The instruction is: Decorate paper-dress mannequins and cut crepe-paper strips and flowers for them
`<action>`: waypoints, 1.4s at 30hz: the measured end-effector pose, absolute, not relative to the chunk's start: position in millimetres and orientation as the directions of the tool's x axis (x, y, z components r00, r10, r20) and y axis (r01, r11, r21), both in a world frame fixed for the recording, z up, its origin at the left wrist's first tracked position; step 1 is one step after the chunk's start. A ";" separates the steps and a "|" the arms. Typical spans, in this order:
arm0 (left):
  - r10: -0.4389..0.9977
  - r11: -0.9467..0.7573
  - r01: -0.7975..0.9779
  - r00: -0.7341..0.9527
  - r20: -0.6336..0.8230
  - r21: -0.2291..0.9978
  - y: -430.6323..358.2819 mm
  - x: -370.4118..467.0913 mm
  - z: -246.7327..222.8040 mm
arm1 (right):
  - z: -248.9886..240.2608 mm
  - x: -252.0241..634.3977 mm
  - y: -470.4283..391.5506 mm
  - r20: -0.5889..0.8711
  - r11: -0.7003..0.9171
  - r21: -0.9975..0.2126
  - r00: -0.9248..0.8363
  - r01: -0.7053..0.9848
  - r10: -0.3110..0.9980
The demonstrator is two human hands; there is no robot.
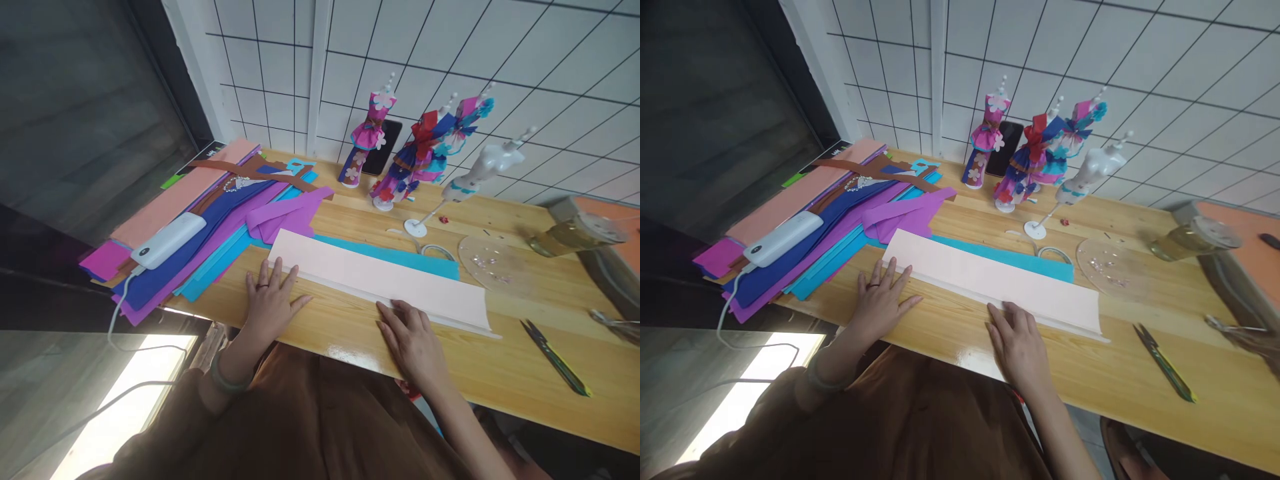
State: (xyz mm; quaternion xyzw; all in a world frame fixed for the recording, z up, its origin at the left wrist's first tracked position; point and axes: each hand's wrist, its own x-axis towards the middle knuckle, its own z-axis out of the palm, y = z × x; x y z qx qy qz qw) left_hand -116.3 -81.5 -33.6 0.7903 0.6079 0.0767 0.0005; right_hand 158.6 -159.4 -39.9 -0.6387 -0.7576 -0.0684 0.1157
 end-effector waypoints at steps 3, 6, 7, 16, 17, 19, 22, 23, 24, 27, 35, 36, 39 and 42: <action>0.965 -0.248 0.965 0.237 0.117 0.090 -80.4 -118.6 -34.6 | -40.4 159.5 -159.4 0.249 0.177 -0.040 -0.161 0.983 0.955; 0.967 -0.237 0.969 0.227 0.119 0.074 -79.2 -122.1 -35.5 | -41.3 160.4 -159.1 0.250 0.188 -0.039 -0.173 0.981 0.953; 0.966 -0.235 0.969 0.226 0.123 0.068 -79.0 -122.9 -35.5 | -41.4 160.4 -159.0 0.253 0.192 -0.041 -0.176 0.981 0.951; 0.901 -0.409 0.907 0.383 0.203 0.102 -95.0 -82.3 -26.9 | -35.6 156.3 -157.7 0.253 0.189 -0.059 -0.168 0.980 0.953; 0.872 -0.474 0.873 0.447 0.200 0.116 -97.9 -74.0 -27.1 | -35.1 155.6 -157.6 0.252 0.185 -0.062 -0.164 0.981 0.954; 0.812 -0.578 0.805 0.550 0.196 0.137 -102.3 -60.0 -28.9 | -34.7 154.5 -157.5 0.248 0.175 -0.072 -0.152 0.982 0.957; 0.770 -0.636 0.757 0.611 0.183 0.147 -104.6 -48.5 -33.3 | -35.4 153.4 -157.7 0.241 0.163 -0.094 -0.137 0.982 0.961; 0.769 -0.637 0.757 0.613 0.181 0.144 -104.4 -47.1 -34.6 | -35.5 153.3 -157.9 0.239 0.160 -0.104 -0.132 0.982 0.962; 0.770 -0.636 0.759 0.612 0.180 0.139 -103.9 -46.5 -35.6 | -35.4 153.3 -158.1 0.238 0.161 -0.114 -0.130 0.980 0.963; 0.767 -0.639 0.759 0.616 0.180 0.125 -102.1 -47.2 -37.1 | -33.7 154.7 -159.0 0.241 0.179 -0.154 -0.139 0.972 0.961; 0.760 -0.646 0.756 0.624 0.180 0.107 -100.4 -47.4 -39.7 | -39.5 182.3 -173.1 0.260 0.240 -0.185 -0.188 0.953 0.947; 0.759 -0.647 0.755 0.625 0.179 0.107 -100.4 -47.3 -39.9 | -42.3 188.3 -176.5 0.269 0.221 -0.171 -0.171 0.960 0.948; 0.760 -0.646 0.756 0.624 0.181 0.106 -100.6 -47.1 -40.0 | -49.3 205.3 -187.4 0.286 0.148 -0.118 -0.109 0.982 0.952; 0.760 -0.646 0.757 0.624 0.182 0.102 -101.1 -46.8 -40.0 | -52.0 218.5 -197.6 0.269 0.082 -0.058 -0.064 0.995 0.961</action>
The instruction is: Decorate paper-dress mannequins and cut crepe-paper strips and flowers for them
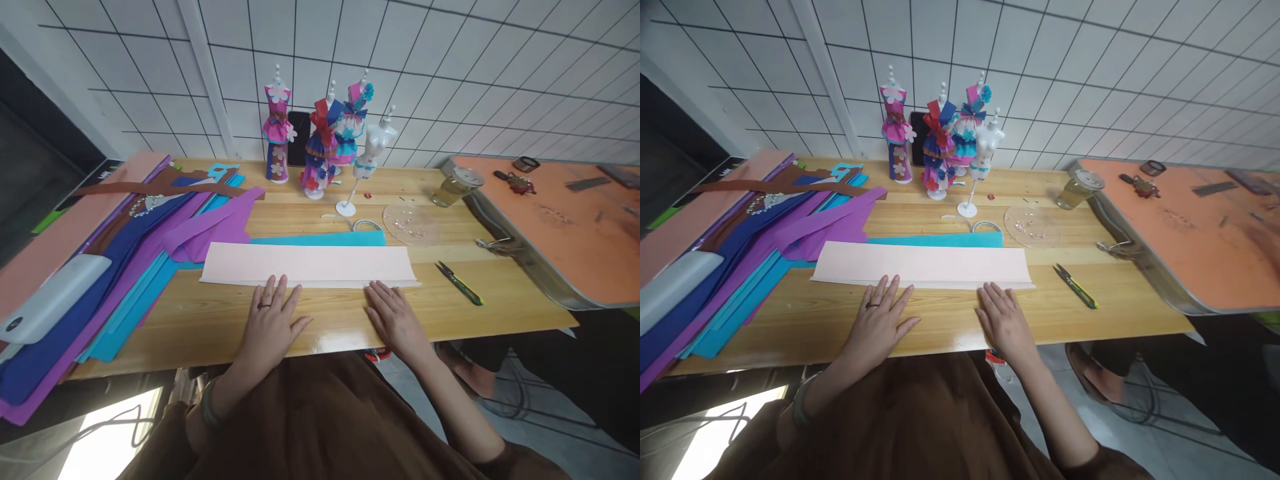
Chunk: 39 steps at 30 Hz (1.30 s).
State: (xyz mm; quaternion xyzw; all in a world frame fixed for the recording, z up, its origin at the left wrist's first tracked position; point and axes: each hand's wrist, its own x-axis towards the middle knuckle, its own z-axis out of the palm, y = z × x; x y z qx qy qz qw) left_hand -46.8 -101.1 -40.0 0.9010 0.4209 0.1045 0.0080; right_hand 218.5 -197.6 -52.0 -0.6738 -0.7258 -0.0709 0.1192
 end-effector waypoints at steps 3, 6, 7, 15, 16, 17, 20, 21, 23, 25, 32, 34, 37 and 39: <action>0.763 -0.643 0.759 0.622 0.178 0.104 -101.2 -46.6 -40.1 | -52.7 229.5 -206.5 0.254 0.021 -0.004 -0.019 1.000 0.967; 0.760 -0.645 0.757 0.623 0.185 0.106 -101.0 -46.7 -40.0 | -54.9 241.2 -215.1 0.257 -0.046 0.026 0.038 0.999 0.966; 0.760 -0.646 0.756 0.623 0.188 0.106 -100.9 -46.7 -39.9 | -55.9 245.5 -217.9 0.258 -0.072 0.032 0.061 0.997 0.964; 0.756 -0.650 0.752 0.626 0.194 0.109 -100.7 -46.6 -39.4 | -61.2 271.5 -229.4 0.236 -0.253 0.027 0.239 0.967 0.942; 0.755 -0.651 0.751 0.626 0.197 0.111 -100.8 -46.5 -39.5 | -61.9 272.6 -229.3 0.236 -0.251 0.016 0.240 0.968 0.942; 0.754 -0.652 0.750 0.626 0.199 0.112 -100.8 -46.3 -39.7 | -62.6 273.2 -229.1 0.239 -0.246 0.005 0.238 0.969 0.941; 0.759 -0.646 0.755 0.620 0.198 0.112 -101.4 -46.1 -40.2 | -65.2 274.4 -228.6 0.262 -0.232 -0.013 0.227 0.973 0.938; 0.767 -0.637 0.763 0.612 0.194 0.111 -101.7 -46.4 -40.3 | -66.1 275.0 -228.7 0.269 -0.228 -0.012 0.222 0.974 0.937; 0.793 -0.604 0.790 0.581 0.184 0.106 -101.9 -48.4 -40.1 | -67.8 276.8 -229.3 0.280 -0.218 -0.005 0.211 0.976 0.937; 0.829 -0.552 0.828 0.532 0.173 0.097 -101.1 -52.8 -39.7 | -69.6 279.2 -229.8 0.292 -0.208 0.004 0.198 0.978 0.936; 0.926 -0.351 0.935 0.338 0.171 0.055 -88.5 -84.4 -40.1 | -73.8 284.3 -230.1 0.315 -0.191 0.014 0.177 0.981 0.932; 0.941 -0.308 0.950 0.296 0.167 0.050 -83.9 -93.7 -40.6 | -72.7 283.5 -230.1 0.312 -0.188 0.011 0.176 0.982 0.934; 0.956 -0.261 0.964 0.251 0.151 0.048 -78.2 -104.6 -40.6 | -69.0 280.7 -229.9 0.305 -0.176 0.008 0.165 0.984 0.938; 0.960 -0.249 0.967 0.240 0.141 0.050 -76.0 -109.3 -40.1 | -66.2 278.4 -229.5 0.298 -0.167 0.008 0.157 0.986 0.942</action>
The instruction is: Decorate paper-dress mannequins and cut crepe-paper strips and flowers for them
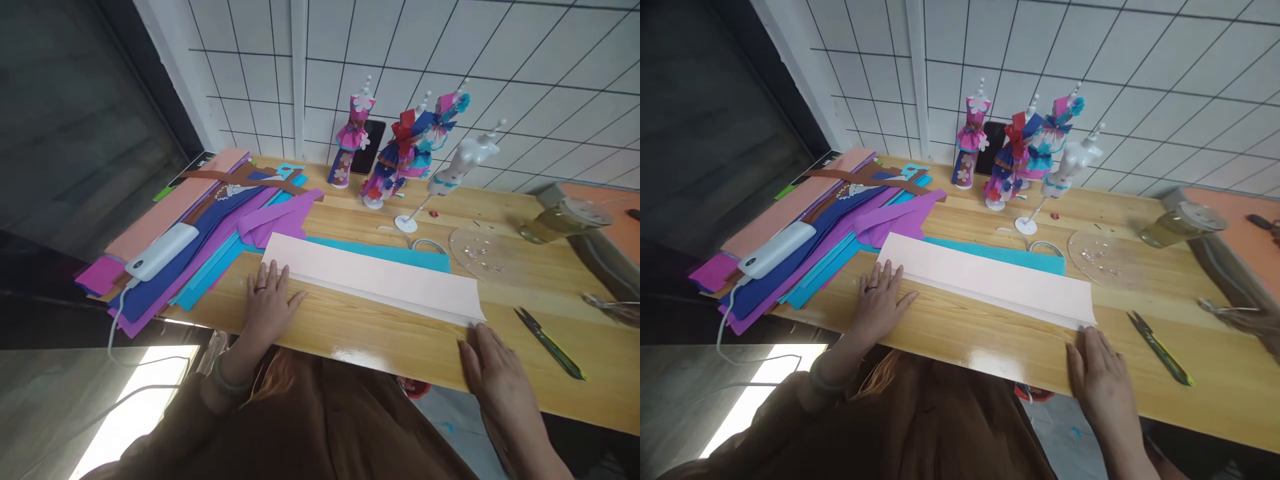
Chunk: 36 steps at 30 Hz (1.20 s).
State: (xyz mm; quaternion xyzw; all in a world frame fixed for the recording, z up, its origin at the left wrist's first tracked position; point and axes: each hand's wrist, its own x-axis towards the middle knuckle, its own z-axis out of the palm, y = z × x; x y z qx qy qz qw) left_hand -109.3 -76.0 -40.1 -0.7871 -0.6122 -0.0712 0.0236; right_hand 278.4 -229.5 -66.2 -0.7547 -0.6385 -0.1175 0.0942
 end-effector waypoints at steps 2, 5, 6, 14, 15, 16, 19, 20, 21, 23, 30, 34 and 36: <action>0.962 -0.243 0.969 0.235 0.136 0.050 -75.3 -112.0 -39.5 | -64.3 276.5 -229.1 0.293 -0.162 0.007 0.153 0.987 0.944; 0.963 -0.240 0.970 0.232 0.134 0.047 -75.9 -113.2 -39.1 | -64.1 276.4 -229.0 0.300 -0.165 0.005 0.156 0.986 0.941; 0.963 -0.240 0.970 0.232 0.136 0.046 -76.2 -113.2 -39.2 | -64.4 277.2 -229.1 0.300 -0.160 0.004 0.151 0.987 0.942; 0.962 -0.245 0.969 0.237 0.135 0.041 -74.8 -113.1 -40.4 | -57.8 289.1 -223.3 0.352 -0.032 -0.009 0.033 0.999 0.936; 0.962 -0.247 0.968 0.240 0.132 0.040 -74.4 -113.3 -40.5 | -55.6 290.6 -221.6 0.352 -0.028 -0.004 0.027 1.000 0.935; 0.962 -0.248 0.968 0.241 0.131 0.040 -74.1 -113.5 -40.7 | -53.2 292.4 -219.8 0.352 -0.029 0.006 0.026 1.000 0.936; 0.961 -0.248 0.968 0.241 0.135 0.040 -73.5 -113.8 -41.9 | -44.8 300.1 -213.2 0.324 -0.031 0.036 0.017 0.999 0.946; 0.961 -0.248 0.968 0.240 0.139 0.039 -73.5 -113.7 -42.5 | -41.2 303.2 -210.1 0.307 -0.027 0.042 0.013 0.999 0.952; 0.960 -0.248 0.968 0.240 0.145 0.038 -73.5 -113.6 -43.0 | -37.2 306.1 -206.3 0.287 -0.027 0.053 0.011 0.998 0.958; 0.958 -0.249 0.968 0.240 0.156 0.035 -73.8 -113.3 -43.8 | -28.2 309.6 -195.4 0.258 -0.038 0.098 0.012 0.994 0.966; 0.955 -0.246 0.969 0.237 0.176 0.035 -75.4 -112.4 -42.6 | -11.8 268.4 -111.3 0.306 0.169 -0.038 -0.150 0.985 0.940; 0.955 -0.242 0.970 0.232 0.185 0.035 -77.2 -112.0 -41.3 | -19.9 227.9 -57.5 0.251 0.382 -0.192 -0.331 0.904 0.909; 0.954 -0.238 0.970 0.226 0.196 0.039 -78.2 -111.9 -40.7 | -23.9 214.2 -39.0 0.223 0.416 -0.233 -0.368 0.879 0.903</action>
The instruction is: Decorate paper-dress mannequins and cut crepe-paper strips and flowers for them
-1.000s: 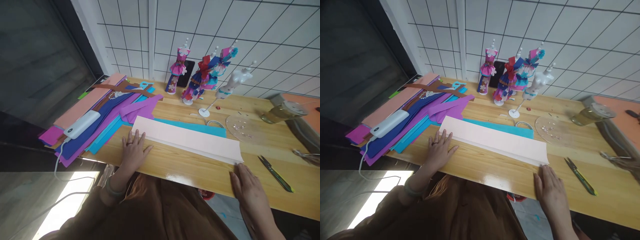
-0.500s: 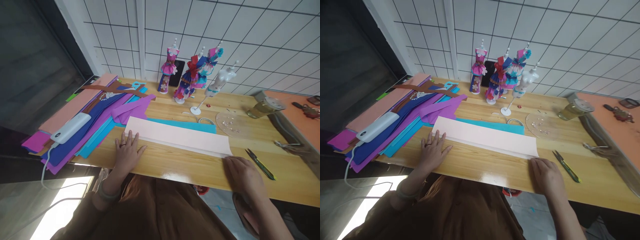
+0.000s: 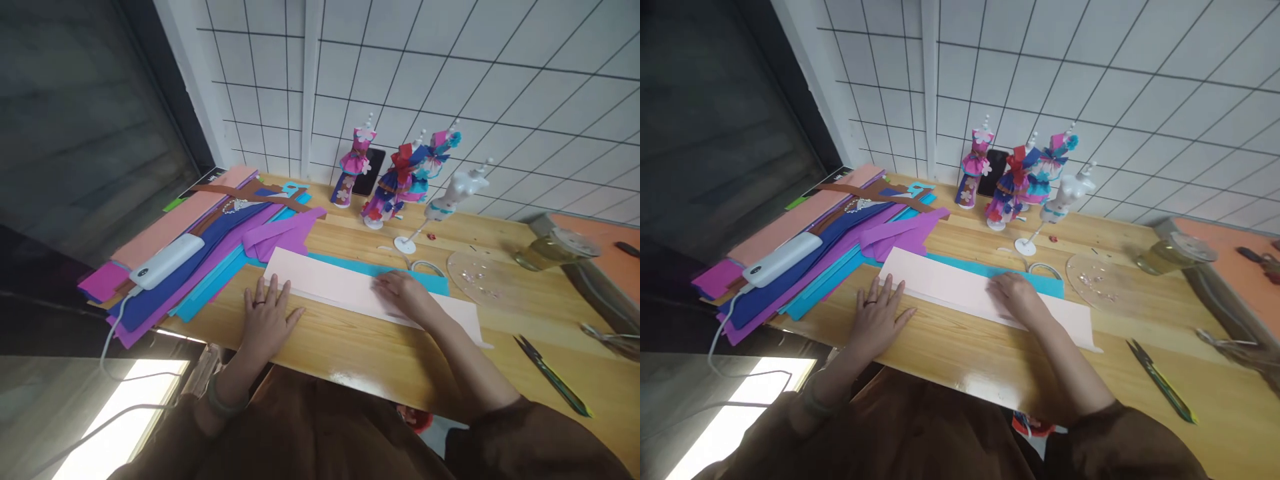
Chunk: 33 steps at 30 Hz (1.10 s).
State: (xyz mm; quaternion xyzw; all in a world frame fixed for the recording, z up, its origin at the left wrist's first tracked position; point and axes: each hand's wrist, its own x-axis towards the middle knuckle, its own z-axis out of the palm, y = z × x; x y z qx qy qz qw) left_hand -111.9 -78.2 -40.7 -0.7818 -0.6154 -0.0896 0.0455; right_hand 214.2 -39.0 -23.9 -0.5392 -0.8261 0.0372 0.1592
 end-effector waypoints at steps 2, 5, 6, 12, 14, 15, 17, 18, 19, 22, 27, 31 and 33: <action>0.953 -0.233 0.971 0.219 0.208 0.046 -79.1 -111.8 -40.1 | -26.3 206.9 -27.4 0.188 0.416 -0.258 -0.377 0.872 0.907; 0.953 -0.231 0.971 0.214 0.216 0.058 -80.1 -111.8 -39.0 | -26.3 204.4 -19.8 0.109 0.368 -0.290 -0.352 0.883 0.930; 0.953 -0.231 0.971 0.213 0.217 0.062 -80.3 -111.8 -38.5 | -25.5 204.3 -19.0 0.078 0.353 -0.304 -0.346 0.885 0.935; 0.952 -0.229 0.969 0.203 0.230 0.092 -82.6 -112.2 -36.6 | -18.7 199.9 -23.1 0.042 0.391 -0.358 -0.404 0.848 0.914; 0.952 -0.224 0.968 0.193 0.239 0.110 -83.1 -112.5 -37.0 | -15.1 198.0 -26.9 0.084 0.390 -0.382 -0.389 0.838 0.917; 0.951 -0.222 0.967 0.187 0.245 0.122 -83.0 -112.8 -37.3 | -12.6 197.3 -29.0 0.099 0.378 -0.399 -0.371 0.835 0.924; 0.947 -0.228 0.961 0.181 0.266 0.157 -82.6 -114.1 -38.0 | -6.6 196.1 -32.4 0.108 0.334 -0.434 -0.320 0.836 0.941; 0.941 -0.238 0.954 0.181 0.285 0.181 -82.4 -115.1 -38.0 | -3.3 195.3 -33.2 0.105 0.311 -0.448 -0.296 0.838 0.949; 0.932 -0.256 0.944 0.184 0.313 0.208 -82.5 -116.5 -37.8 | 0.0 194.4 -33.0 0.104 0.294 -0.460 -0.278 0.837 0.955; 0.854 -0.383 0.873 0.210 0.476 0.302 -87.0 -122.8 -36.3 | 7.2 189.5 -24.8 0.140 0.281 -0.502 -0.244 0.818 0.960; 0.550 -0.704 0.662 0.279 0.787 0.258 -120.9 -131.8 -47.1 | 4.6 173.1 10.3 0.101 0.108 -0.687 -0.052 0.718 0.993; 0.468 -0.826 0.539 0.492 0.734 0.165 -162.3 -132.9 -78.4 | -2.5 160.1 38.7 -0.009 0.016 -0.819 -0.041 0.573 0.999; 0.538 -0.816 0.538 0.577 0.615 0.211 -177.0 -136.6 -96.3 | -3.6 157.1 45.6 -0.035 0.009 -0.825 -0.068 0.565 0.997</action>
